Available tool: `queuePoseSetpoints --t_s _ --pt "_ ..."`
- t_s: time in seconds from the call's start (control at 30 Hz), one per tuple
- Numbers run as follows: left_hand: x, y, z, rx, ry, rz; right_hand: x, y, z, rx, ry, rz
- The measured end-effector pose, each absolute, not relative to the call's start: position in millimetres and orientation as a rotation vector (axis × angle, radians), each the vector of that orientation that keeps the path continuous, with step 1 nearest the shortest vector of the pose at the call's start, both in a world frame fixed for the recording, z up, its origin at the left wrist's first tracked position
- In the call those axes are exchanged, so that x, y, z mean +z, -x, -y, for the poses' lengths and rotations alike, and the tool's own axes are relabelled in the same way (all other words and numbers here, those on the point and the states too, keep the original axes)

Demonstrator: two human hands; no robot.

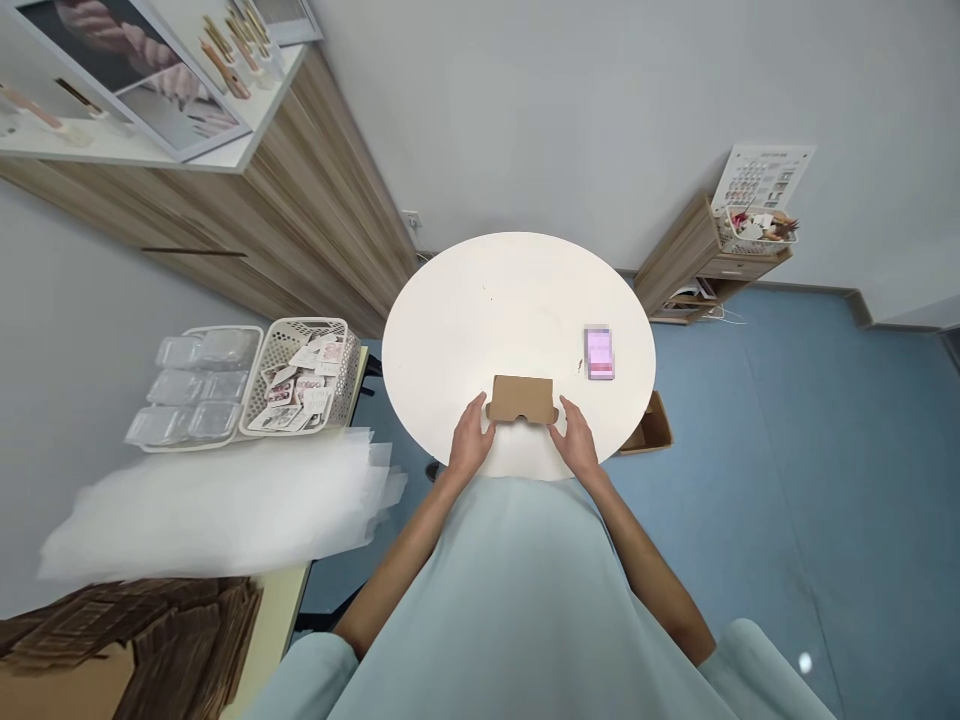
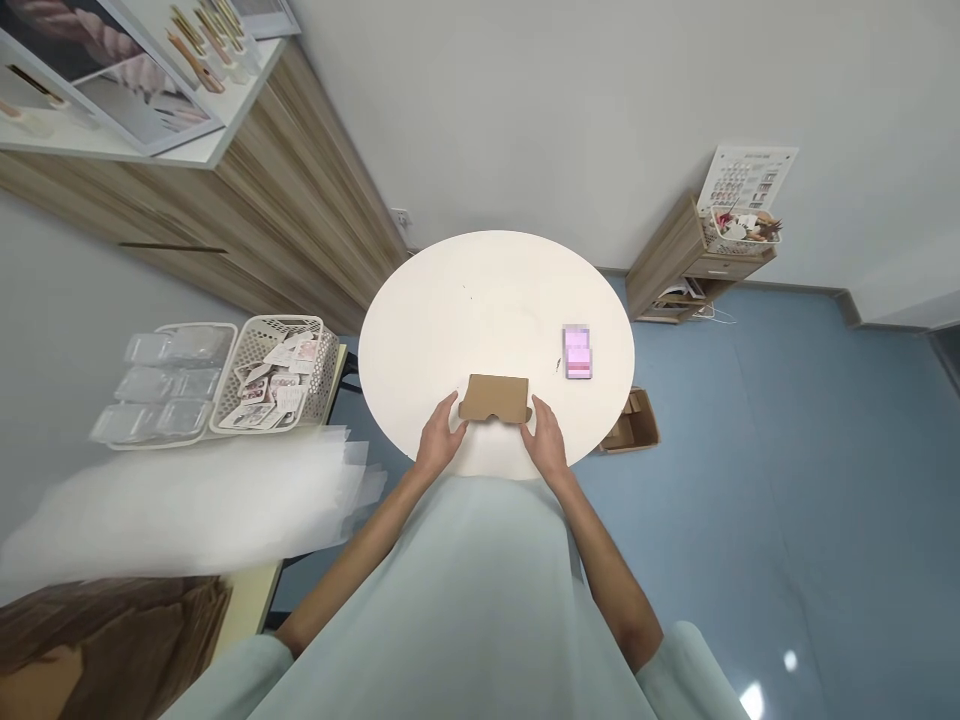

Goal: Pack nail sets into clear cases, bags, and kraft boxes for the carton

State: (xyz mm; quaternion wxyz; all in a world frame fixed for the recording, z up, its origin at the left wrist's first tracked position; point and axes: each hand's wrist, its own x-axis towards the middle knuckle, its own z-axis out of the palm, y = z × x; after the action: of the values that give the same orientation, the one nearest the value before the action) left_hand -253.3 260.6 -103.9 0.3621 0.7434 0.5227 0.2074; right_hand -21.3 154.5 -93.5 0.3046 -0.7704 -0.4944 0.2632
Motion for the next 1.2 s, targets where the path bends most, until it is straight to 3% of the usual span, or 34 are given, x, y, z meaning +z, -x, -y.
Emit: queuePoseSetpoints --t_s 0.73,1.2 --pt "-93.2 247.6 -242.6 0.086 -1.894 -1.396 -93.6 27.1 -141.5 0.916 2.291 1.409" --pt "-117.7 246.1 -238.2 0.226 -1.607 -1.46 -116.7 24.8 -141.2 0.986 2.176 1.116"
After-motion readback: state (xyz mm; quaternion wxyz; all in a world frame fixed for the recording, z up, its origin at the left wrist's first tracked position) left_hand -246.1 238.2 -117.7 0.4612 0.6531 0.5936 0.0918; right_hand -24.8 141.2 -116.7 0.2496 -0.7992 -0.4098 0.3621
